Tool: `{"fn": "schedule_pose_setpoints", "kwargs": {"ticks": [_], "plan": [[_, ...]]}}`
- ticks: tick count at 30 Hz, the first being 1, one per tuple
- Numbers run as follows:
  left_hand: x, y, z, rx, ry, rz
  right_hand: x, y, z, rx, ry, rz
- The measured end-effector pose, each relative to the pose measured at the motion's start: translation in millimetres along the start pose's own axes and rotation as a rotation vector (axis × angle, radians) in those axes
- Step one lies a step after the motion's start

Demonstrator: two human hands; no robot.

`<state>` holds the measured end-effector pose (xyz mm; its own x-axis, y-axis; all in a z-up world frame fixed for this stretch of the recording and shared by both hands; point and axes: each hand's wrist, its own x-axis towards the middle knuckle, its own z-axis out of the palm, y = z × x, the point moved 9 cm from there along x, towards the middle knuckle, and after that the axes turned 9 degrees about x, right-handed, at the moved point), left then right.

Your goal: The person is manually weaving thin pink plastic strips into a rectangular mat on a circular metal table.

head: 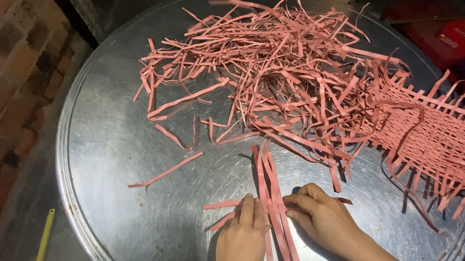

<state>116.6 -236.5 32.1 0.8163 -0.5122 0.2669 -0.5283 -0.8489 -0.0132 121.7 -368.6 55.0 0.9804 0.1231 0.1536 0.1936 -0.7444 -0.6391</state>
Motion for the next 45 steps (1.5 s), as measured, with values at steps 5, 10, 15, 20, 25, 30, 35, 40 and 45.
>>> {"fn": "schedule_pose_setpoints", "kwargs": {"ticks": [5,10,15,20,25,30,35,40,45], "plan": [[1.6,-0.4,-0.7,-0.011,-0.06,-0.019,-1.1,0.0,0.9,-0.026,0.01,-0.002],[-0.3,3.6,-7.3,0.131,0.061,-0.018,-1.2,-0.8,-0.7,-0.033,0.021,0.018],[-1.6,8.6,-12.1,0.173,0.093,-0.012,-0.8,-2.8,-1.4,-0.027,0.038,-0.029],[-3.0,9.6,-16.9,0.191,0.143,-0.017,-1.6,-1.6,-0.7,-0.016,0.052,-0.029],[-1.9,10.2,-36.5,0.192,0.242,-0.035,-2.1,2.7,1.9,-0.018,0.038,-0.013],[4.8,16.3,-57.7,0.211,0.307,-0.04,-1.6,3.1,1.7,-0.031,0.032,-0.003],[1.3,20.3,-38.5,0.218,0.311,-0.036,-1.8,0.9,-0.5,-0.018,0.069,-0.028],[-0.3,23.7,-32.6,0.263,0.328,-0.055,1.9,1.1,1.5,-0.016,-0.039,0.046],[0.0,23.9,-31.2,0.234,0.324,-0.045,22.0,-9.6,-17.9,-0.008,-0.092,0.001]]}}
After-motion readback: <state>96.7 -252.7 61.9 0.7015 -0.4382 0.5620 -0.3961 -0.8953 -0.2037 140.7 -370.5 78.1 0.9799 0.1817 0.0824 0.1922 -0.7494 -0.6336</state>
